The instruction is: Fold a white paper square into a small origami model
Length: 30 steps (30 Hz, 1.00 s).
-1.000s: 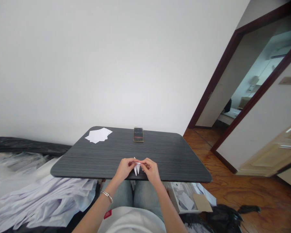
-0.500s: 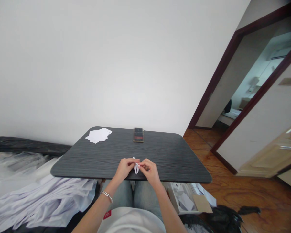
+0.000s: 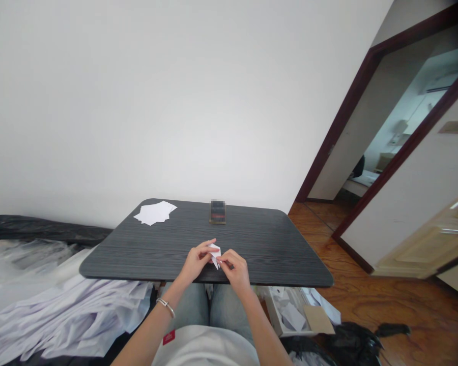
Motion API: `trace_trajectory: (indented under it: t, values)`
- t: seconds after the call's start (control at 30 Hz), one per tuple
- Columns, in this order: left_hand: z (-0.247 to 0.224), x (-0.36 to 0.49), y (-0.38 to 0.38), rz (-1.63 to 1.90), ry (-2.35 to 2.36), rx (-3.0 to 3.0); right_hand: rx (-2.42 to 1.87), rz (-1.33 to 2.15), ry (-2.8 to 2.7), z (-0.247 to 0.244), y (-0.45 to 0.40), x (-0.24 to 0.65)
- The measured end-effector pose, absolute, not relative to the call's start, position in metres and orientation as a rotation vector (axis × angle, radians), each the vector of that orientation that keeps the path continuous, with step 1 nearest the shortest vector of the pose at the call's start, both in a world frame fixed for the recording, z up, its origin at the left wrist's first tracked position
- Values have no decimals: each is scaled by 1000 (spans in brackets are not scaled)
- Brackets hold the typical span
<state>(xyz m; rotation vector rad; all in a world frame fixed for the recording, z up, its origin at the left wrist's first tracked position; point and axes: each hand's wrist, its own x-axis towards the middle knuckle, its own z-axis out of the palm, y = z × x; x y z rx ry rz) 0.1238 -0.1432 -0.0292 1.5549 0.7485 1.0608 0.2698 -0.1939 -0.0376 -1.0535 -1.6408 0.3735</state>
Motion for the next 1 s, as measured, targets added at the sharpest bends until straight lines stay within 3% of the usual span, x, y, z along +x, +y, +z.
trace_trajectory:
  t: [0.53,1.0]
  values:
    - [-31,121,-139,1234,796,1155,-1132,738,-1394,-40,-188,272]
    - [-33,125,-142,1132,772,1437,-1280,737,-1522,-40,-184,271]
